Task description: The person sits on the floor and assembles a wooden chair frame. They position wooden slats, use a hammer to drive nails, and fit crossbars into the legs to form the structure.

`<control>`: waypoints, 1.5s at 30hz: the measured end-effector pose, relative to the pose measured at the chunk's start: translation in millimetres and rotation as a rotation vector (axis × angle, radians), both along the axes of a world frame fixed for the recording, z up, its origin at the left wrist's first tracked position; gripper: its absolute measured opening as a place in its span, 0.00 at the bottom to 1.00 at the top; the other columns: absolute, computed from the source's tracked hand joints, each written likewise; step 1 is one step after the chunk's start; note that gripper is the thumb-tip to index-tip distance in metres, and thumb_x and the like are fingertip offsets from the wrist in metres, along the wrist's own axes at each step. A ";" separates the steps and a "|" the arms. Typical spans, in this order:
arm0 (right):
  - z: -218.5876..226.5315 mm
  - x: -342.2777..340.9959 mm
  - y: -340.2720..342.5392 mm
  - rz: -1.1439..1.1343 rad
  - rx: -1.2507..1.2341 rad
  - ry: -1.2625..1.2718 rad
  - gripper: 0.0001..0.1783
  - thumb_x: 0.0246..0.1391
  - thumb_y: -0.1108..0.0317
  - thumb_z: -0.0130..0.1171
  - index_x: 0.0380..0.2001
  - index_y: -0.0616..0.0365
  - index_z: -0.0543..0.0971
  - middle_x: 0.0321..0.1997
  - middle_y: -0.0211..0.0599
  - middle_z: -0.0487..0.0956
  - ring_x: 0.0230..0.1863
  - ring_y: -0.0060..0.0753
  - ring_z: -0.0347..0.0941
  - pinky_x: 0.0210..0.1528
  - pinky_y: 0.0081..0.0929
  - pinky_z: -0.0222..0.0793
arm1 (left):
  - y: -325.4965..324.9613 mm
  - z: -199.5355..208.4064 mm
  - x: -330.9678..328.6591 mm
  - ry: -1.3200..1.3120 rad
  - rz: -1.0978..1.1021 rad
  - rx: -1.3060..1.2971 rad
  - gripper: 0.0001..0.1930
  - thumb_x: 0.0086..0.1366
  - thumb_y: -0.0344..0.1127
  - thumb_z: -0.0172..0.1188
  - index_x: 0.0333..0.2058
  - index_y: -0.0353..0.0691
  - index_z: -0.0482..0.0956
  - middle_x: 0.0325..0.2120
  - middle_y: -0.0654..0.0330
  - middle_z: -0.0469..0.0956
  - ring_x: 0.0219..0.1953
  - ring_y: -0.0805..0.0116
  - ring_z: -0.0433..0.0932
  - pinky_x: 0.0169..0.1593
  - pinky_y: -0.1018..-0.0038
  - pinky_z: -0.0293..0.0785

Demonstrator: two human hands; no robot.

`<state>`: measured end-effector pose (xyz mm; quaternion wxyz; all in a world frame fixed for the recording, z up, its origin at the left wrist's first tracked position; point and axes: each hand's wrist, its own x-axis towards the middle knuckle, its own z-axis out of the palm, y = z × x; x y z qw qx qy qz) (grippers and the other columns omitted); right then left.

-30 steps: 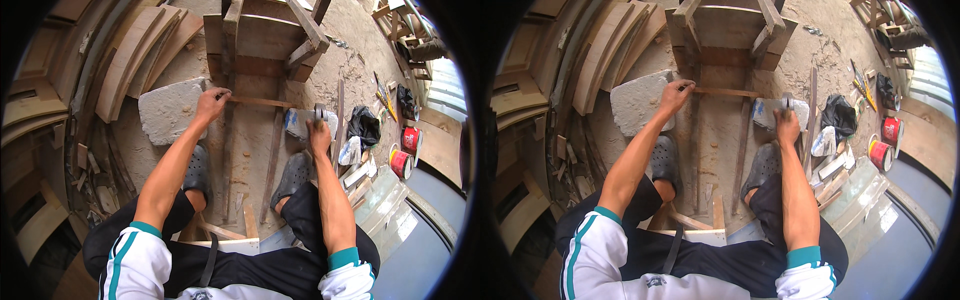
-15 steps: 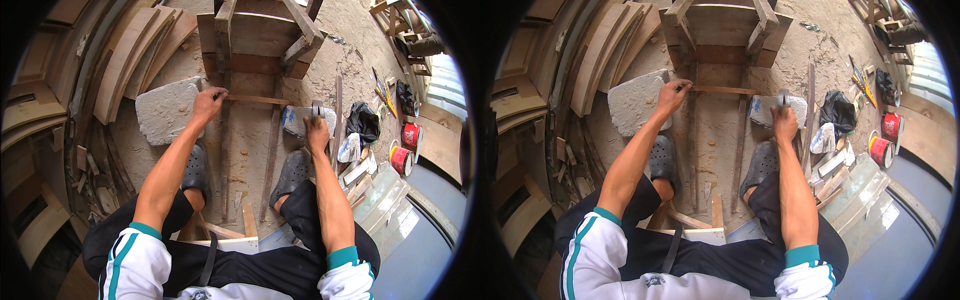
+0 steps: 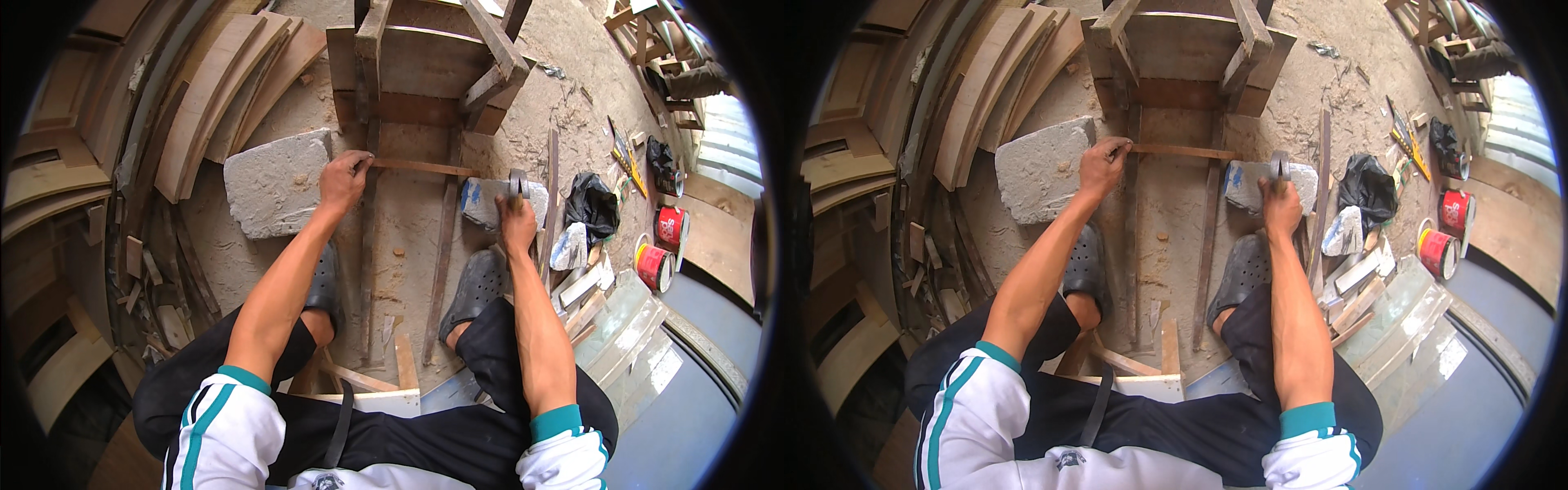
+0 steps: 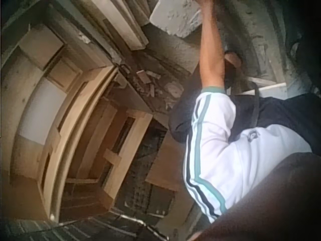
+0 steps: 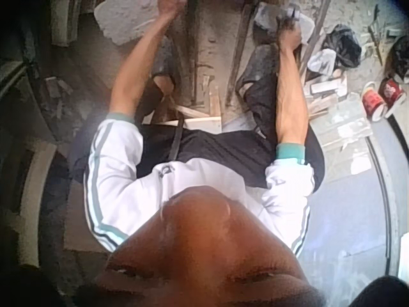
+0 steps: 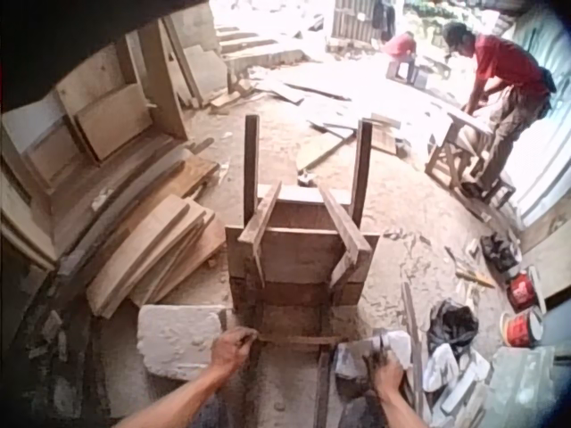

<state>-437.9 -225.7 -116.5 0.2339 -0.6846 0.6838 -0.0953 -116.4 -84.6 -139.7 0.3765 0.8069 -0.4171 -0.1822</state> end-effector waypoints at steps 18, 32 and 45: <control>36.8 107.9 51.1 0.218 0.103 -0.253 0.24 0.57 0.45 0.60 0.34 0.59 0.78 0.24 0.47 0.78 0.27 0.46 0.76 0.32 0.41 0.69 | 8.6 -14.1 -7.6 -0.339 -0.033 -0.243 0.05 0.58 0.32 0.64 0.34 0.43 0.83 0.34 0.61 0.82 0.35 0.59 0.81 0.39 0.66 0.75; 54.3 195.0 82.6 0.448 0.131 -0.419 0.15 0.55 0.59 0.60 0.35 0.62 0.79 0.31 0.58 0.79 0.38 0.64 0.76 0.37 0.48 0.71 | 3.2 -29.5 -39.4 -0.151 0.306 -0.285 0.07 0.57 0.31 0.63 0.35 0.41 0.82 0.37 0.58 0.82 0.39 0.55 0.80 0.42 0.64 0.76; 48.1 190.2 83.9 0.516 0.090 -0.376 0.12 0.56 0.63 0.56 0.37 0.62 0.77 0.30 0.63 0.77 0.35 0.66 0.75 0.34 0.51 0.71 | 8.1 -33.1 -35.0 -0.226 0.266 -0.293 0.06 0.58 0.35 0.64 0.35 0.46 0.82 0.36 0.67 0.82 0.33 0.62 0.75 0.40 0.67 0.73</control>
